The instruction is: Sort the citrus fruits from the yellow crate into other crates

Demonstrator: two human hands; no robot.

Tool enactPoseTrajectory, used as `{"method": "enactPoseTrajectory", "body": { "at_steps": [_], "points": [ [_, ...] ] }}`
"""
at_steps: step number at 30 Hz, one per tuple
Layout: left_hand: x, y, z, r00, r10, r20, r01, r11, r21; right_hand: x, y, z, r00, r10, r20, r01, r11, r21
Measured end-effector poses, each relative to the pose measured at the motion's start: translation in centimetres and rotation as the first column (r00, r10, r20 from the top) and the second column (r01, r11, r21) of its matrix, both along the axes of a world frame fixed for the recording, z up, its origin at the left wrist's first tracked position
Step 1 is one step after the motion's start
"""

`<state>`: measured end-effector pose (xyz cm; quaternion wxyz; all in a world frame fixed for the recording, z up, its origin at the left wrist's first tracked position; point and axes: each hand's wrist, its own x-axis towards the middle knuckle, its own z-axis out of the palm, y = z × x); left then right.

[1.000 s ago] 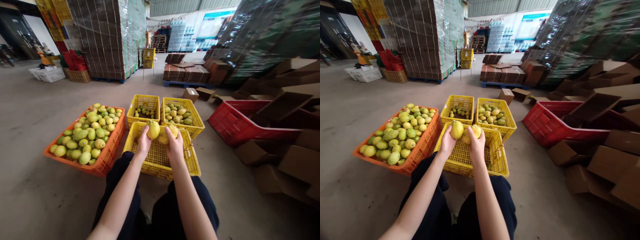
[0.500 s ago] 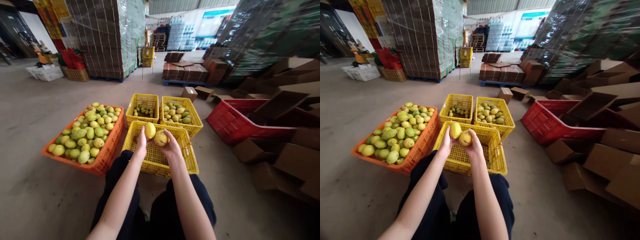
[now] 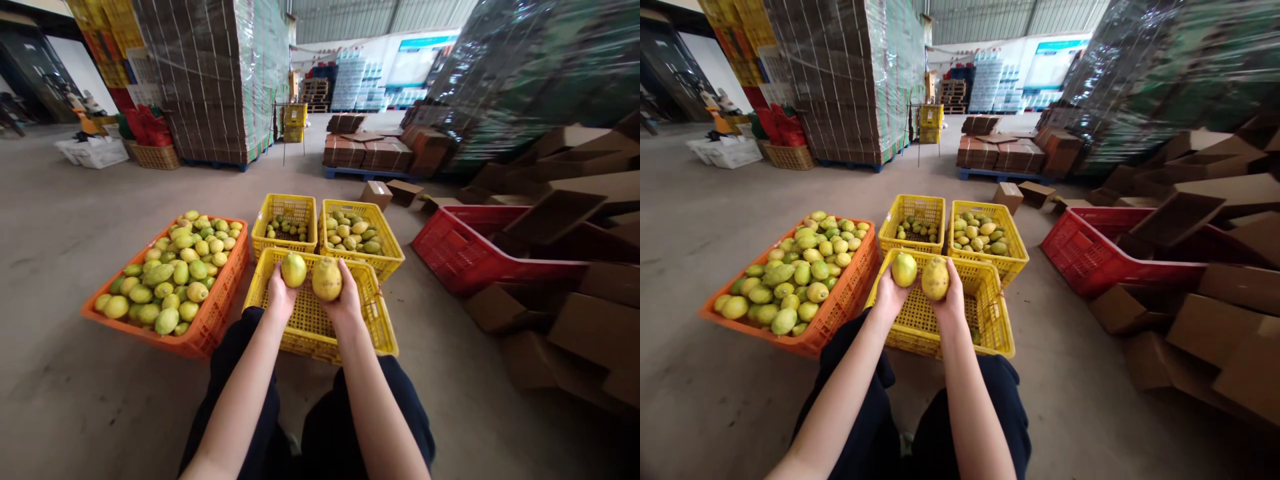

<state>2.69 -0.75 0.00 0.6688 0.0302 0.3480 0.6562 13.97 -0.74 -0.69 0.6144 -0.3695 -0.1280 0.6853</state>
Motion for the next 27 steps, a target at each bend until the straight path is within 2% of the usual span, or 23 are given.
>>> {"method": "enactPoseTrajectory", "body": {
  "at_steps": [4, 9, 14, 19, 22, 27],
  "points": [
    [0.1, -0.6, 0.9, 1.000, -0.021, -0.015, 0.021, 1.000, 0.004, 0.0, 0.2, -0.5, 0.999, -0.039, 0.010, 0.039, 0.999, 0.003],
    [0.0, -1.4, 1.8, 0.999, -0.031, -0.032, 0.032, 0.999, 0.027, -0.5, 0.1, -0.2, 0.995, -0.104, -0.009, 0.104, 0.994, -0.025],
    [-0.3, -1.1, 1.6, 0.998, -0.027, 0.062, 0.026, 1.000, 0.013, -0.9, 0.0, 0.2, 0.996, -0.090, 0.001, 0.090, 0.994, -0.068],
    [-0.2, -0.6, 1.1, 0.997, -0.013, 0.077, 0.007, 0.996, 0.084, -1.1, -0.5, 1.1, 0.997, -0.046, -0.057, 0.042, 0.997, -0.063],
    [-0.3, -0.7, 1.1, 0.993, 0.043, 0.107, -0.048, 0.998, 0.040, -1.1, -1.0, 1.9, 0.994, -0.067, -0.083, 0.065, 0.998, -0.023],
    [-0.4, -1.3, 1.6, 0.991, 0.085, 0.104, -0.087, 0.996, 0.014, -0.9, -1.5, 3.0, 0.993, -0.083, -0.086, 0.074, 0.992, -0.106]
  ]
}}
